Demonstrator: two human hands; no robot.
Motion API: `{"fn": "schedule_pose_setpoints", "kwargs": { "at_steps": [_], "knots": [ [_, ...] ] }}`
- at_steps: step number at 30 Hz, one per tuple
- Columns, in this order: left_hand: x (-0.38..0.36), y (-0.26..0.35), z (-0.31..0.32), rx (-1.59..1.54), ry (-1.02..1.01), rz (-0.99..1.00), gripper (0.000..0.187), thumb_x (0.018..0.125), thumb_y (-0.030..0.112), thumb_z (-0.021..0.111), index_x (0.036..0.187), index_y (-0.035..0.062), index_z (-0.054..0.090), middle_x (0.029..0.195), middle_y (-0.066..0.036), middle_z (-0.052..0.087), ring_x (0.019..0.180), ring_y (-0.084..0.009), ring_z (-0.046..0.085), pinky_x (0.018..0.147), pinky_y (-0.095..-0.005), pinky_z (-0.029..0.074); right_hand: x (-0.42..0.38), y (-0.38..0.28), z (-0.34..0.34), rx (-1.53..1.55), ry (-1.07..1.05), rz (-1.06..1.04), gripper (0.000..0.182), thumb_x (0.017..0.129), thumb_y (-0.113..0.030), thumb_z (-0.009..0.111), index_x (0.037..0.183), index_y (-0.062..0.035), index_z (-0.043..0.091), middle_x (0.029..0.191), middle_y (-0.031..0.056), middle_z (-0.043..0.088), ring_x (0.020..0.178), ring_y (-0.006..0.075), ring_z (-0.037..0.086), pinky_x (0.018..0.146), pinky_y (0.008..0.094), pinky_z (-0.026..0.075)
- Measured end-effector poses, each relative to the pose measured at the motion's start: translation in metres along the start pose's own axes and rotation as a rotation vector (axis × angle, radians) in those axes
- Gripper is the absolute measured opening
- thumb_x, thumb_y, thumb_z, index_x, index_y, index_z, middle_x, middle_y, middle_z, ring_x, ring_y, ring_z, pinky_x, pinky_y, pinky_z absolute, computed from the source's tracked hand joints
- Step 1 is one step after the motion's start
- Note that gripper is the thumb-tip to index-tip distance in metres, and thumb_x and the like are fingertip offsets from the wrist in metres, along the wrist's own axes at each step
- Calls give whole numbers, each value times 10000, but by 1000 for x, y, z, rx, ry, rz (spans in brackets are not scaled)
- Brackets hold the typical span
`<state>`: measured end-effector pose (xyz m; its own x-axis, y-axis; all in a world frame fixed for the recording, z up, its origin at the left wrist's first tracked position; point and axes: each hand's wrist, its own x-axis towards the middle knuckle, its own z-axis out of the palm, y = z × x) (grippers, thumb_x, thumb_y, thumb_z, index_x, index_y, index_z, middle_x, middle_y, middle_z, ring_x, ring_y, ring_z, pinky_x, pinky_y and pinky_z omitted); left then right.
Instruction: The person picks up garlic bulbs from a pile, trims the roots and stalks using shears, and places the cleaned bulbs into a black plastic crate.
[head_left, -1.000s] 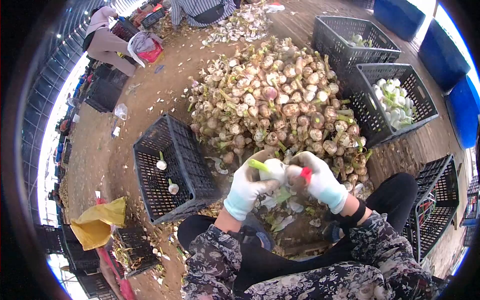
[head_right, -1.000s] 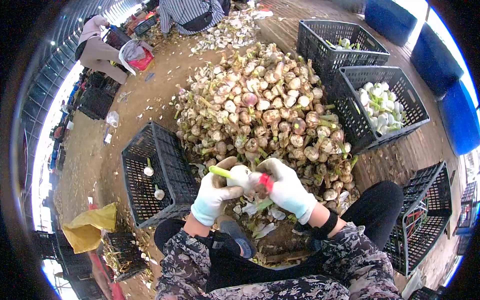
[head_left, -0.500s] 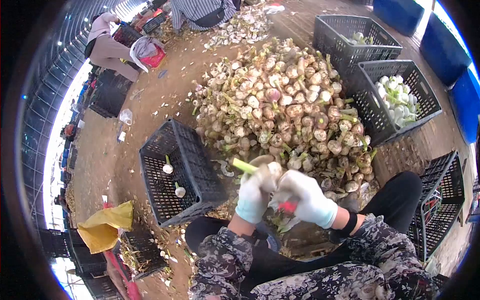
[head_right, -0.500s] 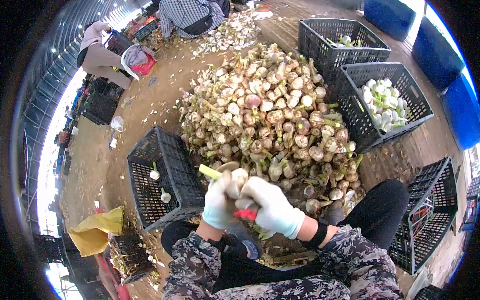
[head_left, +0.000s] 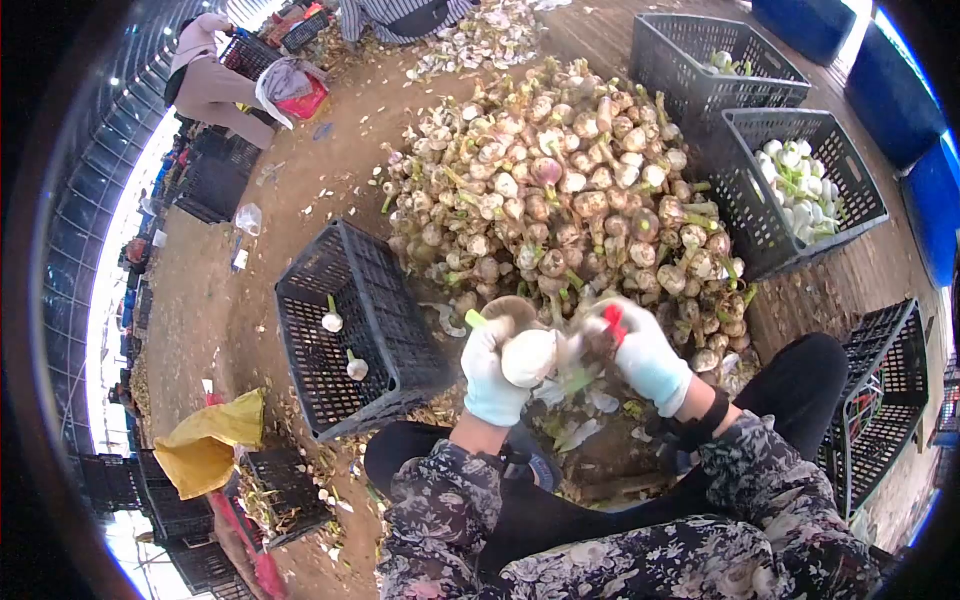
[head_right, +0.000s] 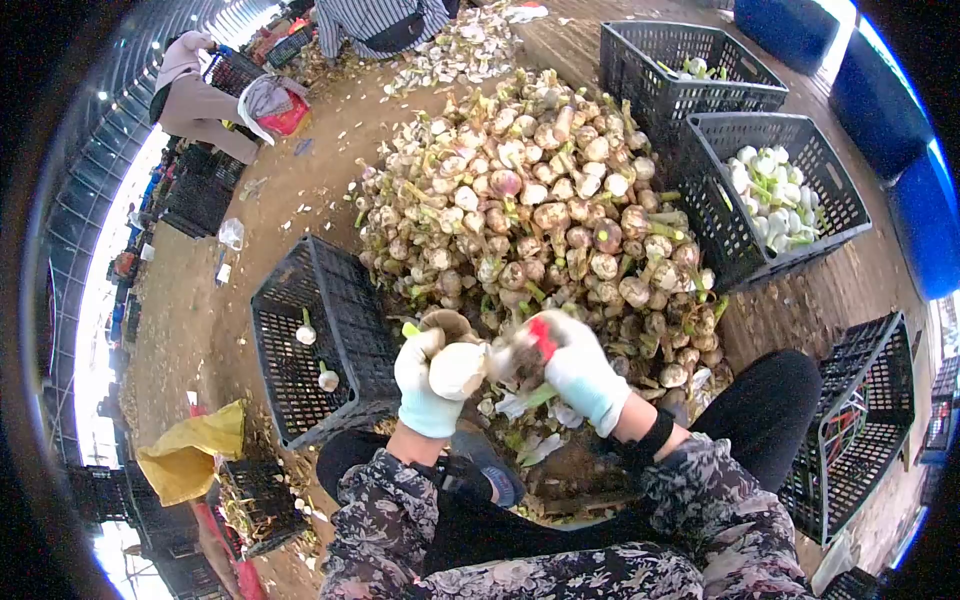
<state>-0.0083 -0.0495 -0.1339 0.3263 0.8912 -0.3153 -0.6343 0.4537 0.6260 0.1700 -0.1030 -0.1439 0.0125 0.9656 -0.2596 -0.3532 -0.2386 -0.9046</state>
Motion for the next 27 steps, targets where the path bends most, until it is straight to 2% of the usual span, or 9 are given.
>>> {"fn": "schedule_pose_setpoints", "kwargs": {
  "at_steps": [2,3,7,11,15,18,21,23,27],
  "knots": [
    [-2,3,1,-88,1,-112,225,855,149,447,994,19,567,882,-132,615,756,-264,623,693,-384,538,-8,-5,1,-415,-201,39,402,803,-94,631,1165,14,493,994,103,626,967,216,582,887,320,442],
    [-3,6,3,-141,-5,-186,223,872,144,438,1026,20,541,900,-132,611,745,-274,631,691,-385,546,-7,-3,-1,-875,-42,-188,471,773,-118,663,1190,4,480,1121,144,584,1047,268,556,920,339,423],
    [0,-6,4,-103,50,-205,220,869,155,447,1010,26,556,898,-147,615,757,-288,631,691,-417,544,-17,-36,19,-611,-192,-602,546,714,-110,702,1208,-34,483,1186,156,524,1063,307,540,891,367,445],
    [10,-4,-5,-211,-85,-262,227,832,148,457,928,-5,594,893,-204,632,770,-325,630,702,-446,541,-8,-14,32,-602,52,-591,331,647,-27,699,966,-32,610,855,133,616,815,292,620,739,328,491],
    [23,-11,-32,-240,-135,-301,297,846,182,406,960,-18,593,862,-194,636,774,-351,622,694,-470,530,-3,-20,27,-587,0,-566,292,644,-37,701,924,-45,619,809,131,619,781,291,622,708,332,493],
    [22,-13,-31,-156,-42,-265,271,835,182,448,941,-39,564,810,-177,629,705,-299,620,664,-390,527,-13,-20,33,-684,-65,-562,232,652,-69,691,874,-59,621,795,132,623,738,305,618,667,346,497],
    [14,-1,-16,-124,22,-222,282,830,187,429,939,-27,578,805,-175,631,706,-310,622,658,-412,530,-53,-4,48,-571,-477,-345,216,707,-118,684,906,-59,624,794,126,641,770,283,635,670,341,498],
    [18,1,-19,-181,39,-210,285,834,180,423,957,-25,576,806,-168,633,702,-303,625,655,-409,535,-30,20,15,-761,-416,-113,282,770,-177,642,1007,-30,599,843,162,645,794,289,642,695,350,499],
    [14,-9,-15,100,119,-130,275,834,176,439,963,-29,570,794,-133,625,740,-244,616,690,-342,516,-19,-3,28,-636,187,-375,395,735,-274,693,1033,-48,567,870,170,625,781,315,621,674,377,495]
  ]
}}
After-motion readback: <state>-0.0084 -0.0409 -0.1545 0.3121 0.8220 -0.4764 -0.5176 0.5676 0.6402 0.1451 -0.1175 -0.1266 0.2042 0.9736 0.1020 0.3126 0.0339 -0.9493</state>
